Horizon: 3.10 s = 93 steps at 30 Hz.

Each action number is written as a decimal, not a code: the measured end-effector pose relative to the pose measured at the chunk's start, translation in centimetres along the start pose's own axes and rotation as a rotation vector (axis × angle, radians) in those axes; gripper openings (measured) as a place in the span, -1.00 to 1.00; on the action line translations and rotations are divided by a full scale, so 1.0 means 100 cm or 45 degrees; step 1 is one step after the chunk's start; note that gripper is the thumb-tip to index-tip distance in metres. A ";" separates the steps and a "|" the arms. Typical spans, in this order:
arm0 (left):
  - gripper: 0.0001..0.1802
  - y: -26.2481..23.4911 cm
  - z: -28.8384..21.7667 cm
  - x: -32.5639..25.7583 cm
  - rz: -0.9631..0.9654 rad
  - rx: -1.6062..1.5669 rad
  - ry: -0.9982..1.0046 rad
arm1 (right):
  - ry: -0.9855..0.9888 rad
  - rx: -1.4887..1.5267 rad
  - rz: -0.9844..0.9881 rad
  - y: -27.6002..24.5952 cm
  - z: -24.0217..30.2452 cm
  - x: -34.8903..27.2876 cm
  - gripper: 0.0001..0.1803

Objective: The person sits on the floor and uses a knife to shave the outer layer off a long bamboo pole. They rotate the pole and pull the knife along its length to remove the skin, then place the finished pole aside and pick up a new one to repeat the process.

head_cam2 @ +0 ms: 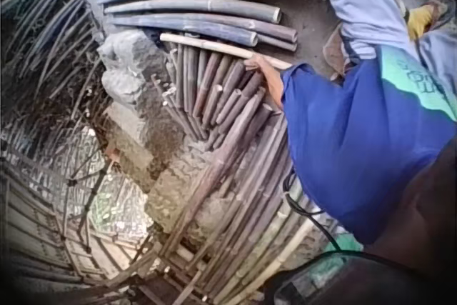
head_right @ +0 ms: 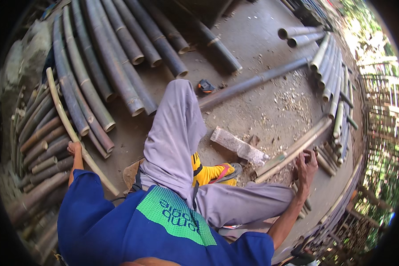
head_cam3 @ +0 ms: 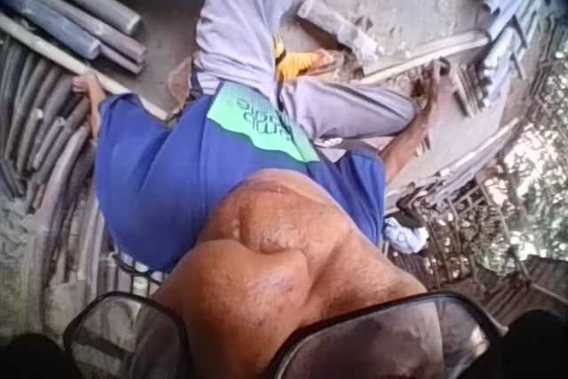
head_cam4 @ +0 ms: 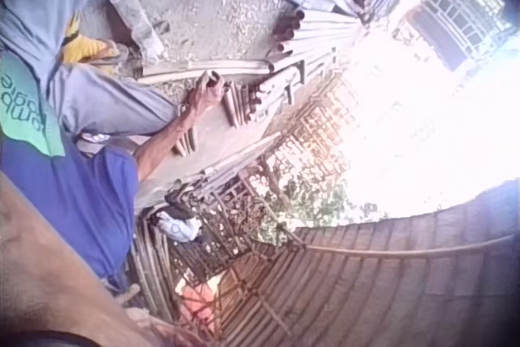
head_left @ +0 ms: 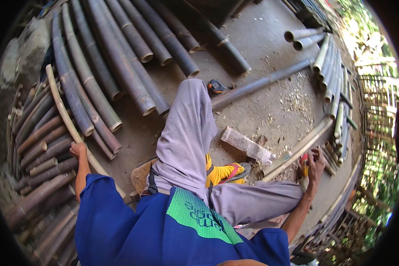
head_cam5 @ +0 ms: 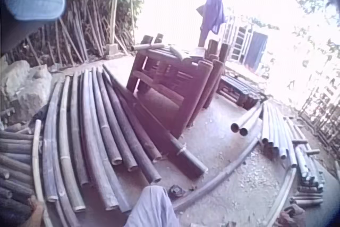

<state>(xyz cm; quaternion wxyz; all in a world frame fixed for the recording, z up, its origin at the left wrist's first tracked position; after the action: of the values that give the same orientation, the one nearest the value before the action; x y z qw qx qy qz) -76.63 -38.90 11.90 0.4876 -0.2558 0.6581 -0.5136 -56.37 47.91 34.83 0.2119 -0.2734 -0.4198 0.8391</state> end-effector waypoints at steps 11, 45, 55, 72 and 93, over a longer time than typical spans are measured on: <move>-0.49 0.004 -0.192 -0.131 -0.564 -0.278 1.527 | -0.039 -0.137 -0.062 -0.013 -0.011 -0.023 -0.78; -0.65 0.188 -0.223 -0.325 0.391 0.357 1.966 | 0.579 0.078 -0.182 -0.024 -0.080 -0.281 -0.69; -0.58 0.287 -0.173 -0.444 0.982 0.859 2.258 | 0.496 0.137 -0.332 -0.032 -0.039 -0.282 -0.66; -0.45 0.162 -0.315 -0.371 0.578 0.323 2.098 | 0.383 0.223 -0.320 -0.033 -0.039 -0.284 -0.68; -0.29 0.224 -0.284 -0.476 0.496 0.439 2.370 | 0.250 0.040 0.057 0.209 -0.156 -0.049 -0.54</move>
<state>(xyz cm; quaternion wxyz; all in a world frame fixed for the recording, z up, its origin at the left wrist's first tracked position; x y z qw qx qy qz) -79.92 20.78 9.16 -0.1216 0.4422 0.7274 -0.5104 -45.32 42.52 11.27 0.2375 -0.3602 -0.3775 0.8193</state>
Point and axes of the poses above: each hand's wrist, its own x-axis towards the middle knuckle, its own y-axis out of the palm, z = x × y, the point moved 4 cm from there along x, towards the middle knuckle, and after that the axes turned 14 degrees about z, right-handed, at the moved point
